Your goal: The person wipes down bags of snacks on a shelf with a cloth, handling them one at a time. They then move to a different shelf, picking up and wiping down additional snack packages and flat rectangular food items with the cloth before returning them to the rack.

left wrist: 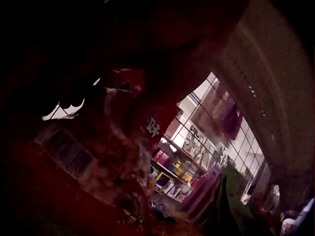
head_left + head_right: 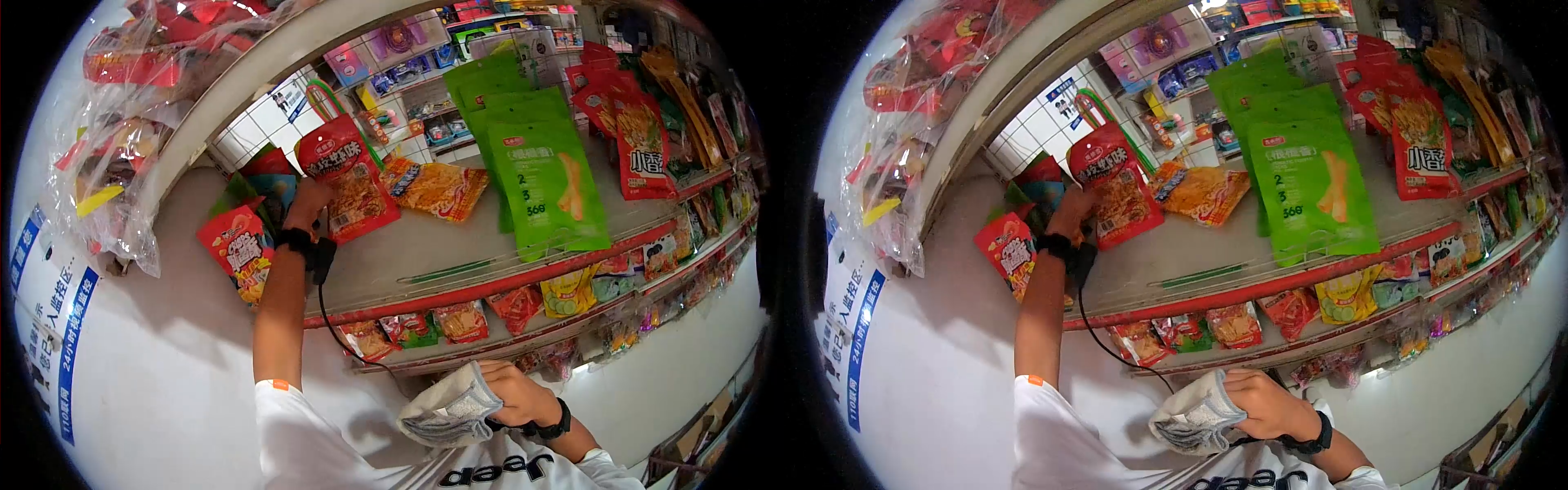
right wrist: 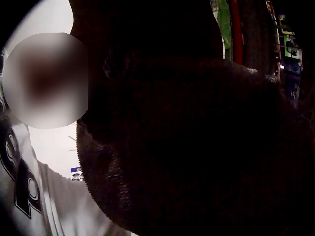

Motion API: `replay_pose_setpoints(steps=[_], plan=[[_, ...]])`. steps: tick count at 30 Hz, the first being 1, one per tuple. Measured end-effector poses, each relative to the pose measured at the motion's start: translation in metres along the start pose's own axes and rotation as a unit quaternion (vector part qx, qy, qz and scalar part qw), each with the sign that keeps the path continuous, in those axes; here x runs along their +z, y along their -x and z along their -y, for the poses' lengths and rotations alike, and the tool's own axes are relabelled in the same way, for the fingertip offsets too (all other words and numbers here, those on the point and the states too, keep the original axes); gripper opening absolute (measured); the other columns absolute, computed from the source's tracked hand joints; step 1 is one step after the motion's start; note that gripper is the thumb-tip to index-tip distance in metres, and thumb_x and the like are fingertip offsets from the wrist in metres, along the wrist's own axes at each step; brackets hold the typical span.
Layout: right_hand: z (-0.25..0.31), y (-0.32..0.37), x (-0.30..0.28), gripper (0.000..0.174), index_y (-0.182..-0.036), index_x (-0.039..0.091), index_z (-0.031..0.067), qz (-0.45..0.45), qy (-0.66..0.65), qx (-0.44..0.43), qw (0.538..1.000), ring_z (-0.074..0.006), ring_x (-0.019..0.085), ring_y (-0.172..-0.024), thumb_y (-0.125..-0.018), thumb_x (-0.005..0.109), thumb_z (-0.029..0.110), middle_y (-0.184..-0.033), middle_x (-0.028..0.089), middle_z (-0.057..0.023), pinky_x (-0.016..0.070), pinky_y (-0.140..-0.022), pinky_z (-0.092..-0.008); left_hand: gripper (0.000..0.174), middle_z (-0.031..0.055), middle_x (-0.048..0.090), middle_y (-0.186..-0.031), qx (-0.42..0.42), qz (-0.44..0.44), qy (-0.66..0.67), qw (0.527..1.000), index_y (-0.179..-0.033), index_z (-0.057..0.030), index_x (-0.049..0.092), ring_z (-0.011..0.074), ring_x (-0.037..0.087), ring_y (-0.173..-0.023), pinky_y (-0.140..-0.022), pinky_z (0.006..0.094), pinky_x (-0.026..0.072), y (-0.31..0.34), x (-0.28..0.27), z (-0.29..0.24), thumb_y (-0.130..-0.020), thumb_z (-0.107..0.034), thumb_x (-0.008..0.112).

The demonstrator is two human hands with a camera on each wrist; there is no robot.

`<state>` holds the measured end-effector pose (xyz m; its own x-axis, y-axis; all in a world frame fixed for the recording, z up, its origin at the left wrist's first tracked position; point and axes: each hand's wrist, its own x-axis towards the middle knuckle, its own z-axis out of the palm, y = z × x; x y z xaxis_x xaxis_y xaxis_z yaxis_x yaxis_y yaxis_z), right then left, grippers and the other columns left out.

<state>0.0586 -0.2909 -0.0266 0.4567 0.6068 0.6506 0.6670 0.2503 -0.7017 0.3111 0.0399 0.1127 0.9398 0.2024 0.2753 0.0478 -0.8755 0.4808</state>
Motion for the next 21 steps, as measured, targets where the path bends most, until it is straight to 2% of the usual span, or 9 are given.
replay_pose_setpoints(steps=[1,5,8,9,12,14,16,19,21], plan=[[0.0,0.001,-0.001,0.024,-0.075,0.051,-0.0033,0.011,0.004,0.003,1.0,-0.0362,0.046,-0.071,-0.063,0.052,0.018,-0.075,0.052,-0.0172,0.0373,-0.064,-0.0392,0.04,0.0204,0.06,-0.077,-0.008,0.053,0.003,0.999,-0.08,0.0058,0.057,0.0282,0.059,-0.071,-0.061,0.0347,0.0455,-0.006,-0.003,0.003,-0.059,-0.025,0.07],[0.0,0.002,-0.002,0.023,-0.075,0.051,-0.003,0.019,-0.005,0.002,1.0,-0.0365,0.046,-0.071,-0.062,0.053,0.016,-0.074,0.052,-0.0171,0.038,-0.067,-0.0392,0.047,0.0191,0.059,-0.085,0.062,-0.045,-0.186,0.98,-0.092,0.0021,0.055,0.0307,0.059,-0.075,-0.065,0.0352,0.0469,0.009,-0.021,-0.041,-0.06,-0.029,0.069],[0.006,-0.002,-0.002,0.023,-0.076,0.051,-0.0029,0.001,-0.022,-0.006,1.0,-0.0363,0.046,-0.07,-0.061,0.054,0.014,-0.074,0.053,-0.0171,0.0383,-0.067,-0.0394,0.054,0.0164,0.058,-0.096,0.153,0.009,-0.161,0.975,-0.105,-0.0008,0.05,0.0274,0.057,-0.085,-0.073,0.0344,0.0452,0.027,-0.037,-0.086,-0.062,-0.028,0.068],[0.007,-0.002,-0.002,0.023,-0.076,0.052,-0.0028,0.0,-0.025,-0.007,1.0,-0.0361,0.046,-0.07,-0.061,0.054,0.014,-0.074,0.053,-0.0171,0.0383,-0.067,-0.0394,0.062,0.0167,0.053,-0.105,0.248,0.045,-0.099,0.963,-0.113,-0.0022,0.045,0.0243,0.055,-0.091,-0.077,0.033,0.0433,0.025,-0.033,-0.084,-0.063,-0.031,0.068],[0.007,0.0,-0.003,0.023,-0.076,0.052,-0.0026,0.009,-0.019,-0.006,1.0,-0.0359,0.046,-0.071,-0.061,0.055,0.014,-0.074,0.053,-0.017,0.0383,-0.067,-0.0395,0.065,0.0176,0.051,-0.108,0.265,0.274,-0.101,0.919,-0.116,-0.0021,0.042,0.0226,0.051,-0.097,-0.08,0.0316,0.0415,0.029,-0.021,-0.119,-0.064,-0.033,0.067],[0.006,0.002,-0.002,0.023,-0.076,0.052,-0.0026,0.018,-0.014,-0.002,1.0,-0.0359,0.047,-0.071,-0.062,0.055,0.015,-0.074,0.053,-0.017,0.0384,-0.067,-0.0397,0.063,0.0168,0.053,-0.103,0.336,0.287,-0.14,0.886,-0.114,-0.0012,0.043,0.0228,0.054,-0.09,-0.076,0.0328,0.0426,0.022,0.006,-0.118,-0.068,-0.039,0.062],[0.006,0.004,-0.002,0.023,-0.076,0.052,-0.0025,0.026,-0.011,0.003,1.0,-0.036,0.047,-0.071,-0.062,0.054,0.016,-0.074,0.053,-0.0169,0.0384,-0.068,-0.0399,0.061,0.0168,0.056,-0.095,0.371,0.233,-0.219,0.872,-0.11,-0.0003,0.047,0.025,0.057,-0.079,-0.07,0.0345,0.0443,0.039,0.027,-0.131,-0.069,-0.044,0.059],[0.007,0.007,-0.004,0.024,-0.077,0.051,-0.0022,0.025,-0.016,0.019,0.999,-0.0365,0.047,-0.071,-0.063,0.054,0.017,-0.074,0.052,-0.0171,0.0382,-0.068,-0.0405,0.056,0.0183,0.059,-0.086,0.301,0.283,-0.315,0.855,-0.088,0.0028,0.058,0.0317,0.057,-0.076,-0.066,0.0383,0.0447,0.064,0.05,-0.176,-0.066,-0.049,0.058],[0.012,0.004,-0.006,0.025,-0.079,0.051,-0.0022,0.021,-0.013,0.026,0.999,-0.0369,0.047,-0.073,-0.063,0.053,0.017,-0.074,0.052,-0.0173,0.0384,-0.068,-0.0405,0.049,0.0181,0.058,-0.075,0.344,0.273,-0.345,0.83,-0.078,0.0019,0.059,0.0319,0.056,-0.069,-0.061,0.0397,0.0442,0.083,0.057,-0.191,-0.067,-0.046,0.056]])
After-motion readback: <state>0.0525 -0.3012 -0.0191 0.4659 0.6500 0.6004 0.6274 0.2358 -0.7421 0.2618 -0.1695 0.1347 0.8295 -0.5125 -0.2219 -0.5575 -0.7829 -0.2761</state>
